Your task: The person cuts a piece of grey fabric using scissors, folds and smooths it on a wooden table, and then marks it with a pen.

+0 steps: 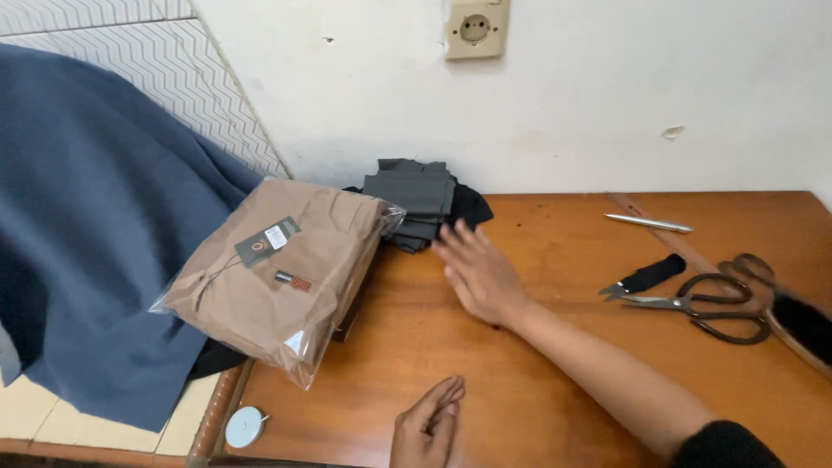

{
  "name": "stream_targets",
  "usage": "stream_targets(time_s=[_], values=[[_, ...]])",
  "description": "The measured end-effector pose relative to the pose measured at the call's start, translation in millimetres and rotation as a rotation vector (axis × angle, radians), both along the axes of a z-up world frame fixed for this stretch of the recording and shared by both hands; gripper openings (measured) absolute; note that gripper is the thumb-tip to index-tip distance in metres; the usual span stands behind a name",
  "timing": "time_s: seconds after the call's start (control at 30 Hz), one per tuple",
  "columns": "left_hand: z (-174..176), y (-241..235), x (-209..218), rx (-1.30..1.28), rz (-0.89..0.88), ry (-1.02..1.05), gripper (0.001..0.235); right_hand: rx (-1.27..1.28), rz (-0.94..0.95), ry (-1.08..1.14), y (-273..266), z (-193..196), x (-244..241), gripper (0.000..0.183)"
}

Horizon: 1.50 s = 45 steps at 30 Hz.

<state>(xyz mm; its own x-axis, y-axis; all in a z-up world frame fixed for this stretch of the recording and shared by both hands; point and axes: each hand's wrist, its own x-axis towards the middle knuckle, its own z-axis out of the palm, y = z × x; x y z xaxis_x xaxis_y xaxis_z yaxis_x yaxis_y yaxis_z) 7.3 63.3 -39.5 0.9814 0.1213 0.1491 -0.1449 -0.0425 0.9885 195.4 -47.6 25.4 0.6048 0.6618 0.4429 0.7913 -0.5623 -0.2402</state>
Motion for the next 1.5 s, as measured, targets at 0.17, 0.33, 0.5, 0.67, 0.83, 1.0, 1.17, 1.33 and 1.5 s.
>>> stream_targets(time_s=[0.17,0.33,0.5,0.67,0.83,1.0,1.17,1.33,1.5], values=[[4.8,3.3,-4.6,0.248,-0.02,-0.231,0.044,-0.171,0.279,0.032,-99.3,-36.7,-92.7,0.04],[-5.0,-32.0,1.0,0.801,0.185,-0.451,0.021,-0.011,0.02,0.033,-190.0,-41.4,-164.8,0.027],[-11.2,-92.4,15.8,1.042,0.049,-0.482,0.03,-0.058,-0.449,-0.06,-257.5,-60.2,-191.8,0.03],[-20.0,-175.4,32.6,0.909,-0.198,-0.69,0.037,-0.048,-0.418,-0.039,-280.3,-30.6,-205.9,0.026],[-27.6,-240.4,40.0,1.189,-0.376,-0.693,0.056,0.082,-0.377,-0.051,-310.9,-26.1,-210.9,0.026],[6.3,-282.7,53.8,1.1,-0.517,-0.757,0.042,-0.011,-0.325,0.185,-352.1,-17.6,-212.7,0.028],[29.1,-315.8,70.0,1.074,-0.732,-0.737,0.035,0.017,-0.861,-0.213,-431.2,49.9,-197.4,0.023],[53.4,-351.2,70.9,1.07,-0.999,-0.611,0.035,-0.271,-1.597,0.214,-525.4,95.0,-135.4,0.064],[75.6,-369.4,51.4,0.9,-1.147,-0.604,0.036,0.007,-1.72,0.804,-567.6,67.0,-108.6,0.038]])
